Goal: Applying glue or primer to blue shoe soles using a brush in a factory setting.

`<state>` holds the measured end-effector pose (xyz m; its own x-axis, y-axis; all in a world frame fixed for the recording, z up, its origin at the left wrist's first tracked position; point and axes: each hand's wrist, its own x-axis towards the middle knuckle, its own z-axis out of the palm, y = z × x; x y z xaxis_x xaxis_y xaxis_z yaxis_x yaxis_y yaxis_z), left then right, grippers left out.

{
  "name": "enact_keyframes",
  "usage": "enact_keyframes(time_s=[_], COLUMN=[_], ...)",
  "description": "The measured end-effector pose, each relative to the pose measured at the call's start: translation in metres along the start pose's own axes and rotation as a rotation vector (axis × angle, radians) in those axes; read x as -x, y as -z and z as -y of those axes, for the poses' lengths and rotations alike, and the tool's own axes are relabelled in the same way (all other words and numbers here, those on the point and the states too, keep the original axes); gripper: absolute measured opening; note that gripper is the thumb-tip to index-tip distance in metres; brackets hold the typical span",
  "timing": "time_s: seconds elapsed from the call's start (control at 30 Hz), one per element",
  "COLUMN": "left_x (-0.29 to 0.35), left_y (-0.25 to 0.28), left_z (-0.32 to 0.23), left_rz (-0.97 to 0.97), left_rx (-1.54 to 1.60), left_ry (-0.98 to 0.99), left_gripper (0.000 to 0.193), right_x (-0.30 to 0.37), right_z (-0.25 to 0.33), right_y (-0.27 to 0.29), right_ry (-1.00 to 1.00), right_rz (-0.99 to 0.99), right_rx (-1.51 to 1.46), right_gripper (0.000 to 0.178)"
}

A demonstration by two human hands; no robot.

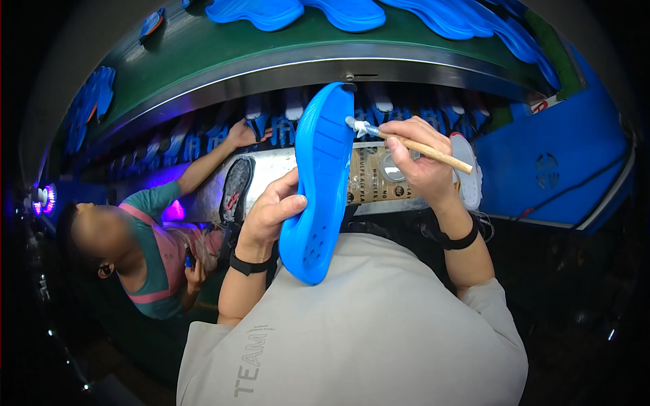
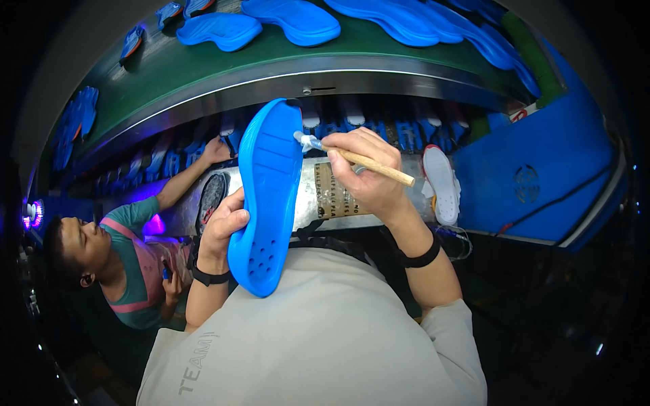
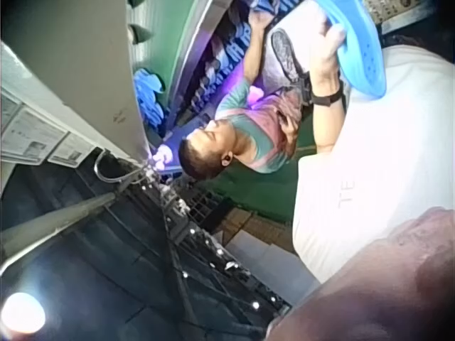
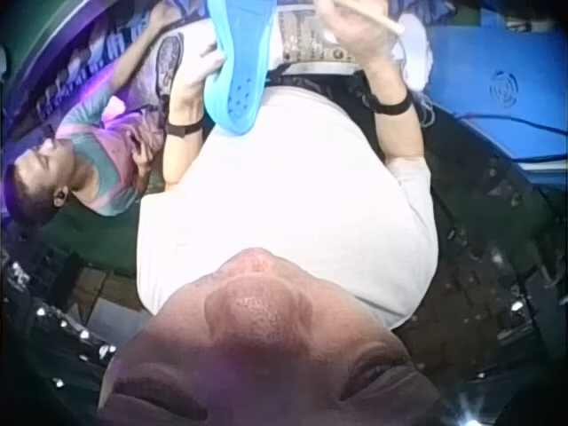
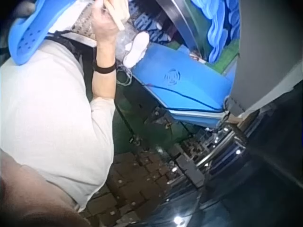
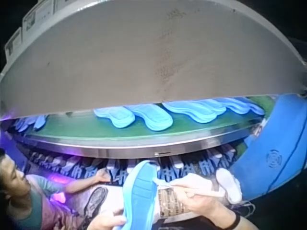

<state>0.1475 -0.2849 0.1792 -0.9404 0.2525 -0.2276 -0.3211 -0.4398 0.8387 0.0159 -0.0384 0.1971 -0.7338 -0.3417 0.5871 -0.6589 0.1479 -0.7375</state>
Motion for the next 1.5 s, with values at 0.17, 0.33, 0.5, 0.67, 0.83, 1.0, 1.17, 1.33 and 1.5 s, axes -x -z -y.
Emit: enact_keyframes(time_s=[0.17,0.33,0.5,0.67,0.83,1.0,1.17,1.33,1.5], left_x=[-0.004,-0.007,-0.012,-0.015,-0.015,-0.015,-0.007,-0.014,-0.055], left_y=[0.006,0.008,0.014,0.019,0.022,0.019,0.033,0.052,0.099], left_z=[-0.001,-0.002,0.0,0.002,0.003,0.002,0.003,-0.045,-0.167], left_rz=[-0.045,-0.061,-0.084,-0.102,-0.109,-0.161,-0.211,-0.037,0.031], left_rx=[0.014,-0.003,0.03,0.081,0.153,0.19,0.306,0.372,0.138], left_ry=[-0.03,-0.091,-0.111,-0.114,-0.118,-0.143,-0.155,-0.333,-0.629], left_gripper=[0.081,0.081,0.08,0.079,0.074,0.074,0.068,0.07,0.058], right_x=[0.006,0.008,0.012,0.011,0.013,0.011,0.015,0.03,0.039], right_z=[0.003,0.01,0.015,0.02,0.027,0.035,0.032,0.029,0.022], right_y=[-0.004,-0.006,-0.006,-0.006,-0.006,-0.007,0.003,0.007,0.009], right_ry=[-0.005,-0.001,0.023,0.054,0.081,0.102,0.045,-0.091,-0.248], right_rz=[0.145,0.254,0.3,0.336,0.346,0.369,0.178,0.063,0.038], right_rx=[-0.054,-0.13,-0.144,-0.136,-0.144,-0.169,-0.426,-0.446,-0.383], right_gripper=[0.009,0.009,0.015,0.013,0.013,0.014,0.019,0.02,0.02])
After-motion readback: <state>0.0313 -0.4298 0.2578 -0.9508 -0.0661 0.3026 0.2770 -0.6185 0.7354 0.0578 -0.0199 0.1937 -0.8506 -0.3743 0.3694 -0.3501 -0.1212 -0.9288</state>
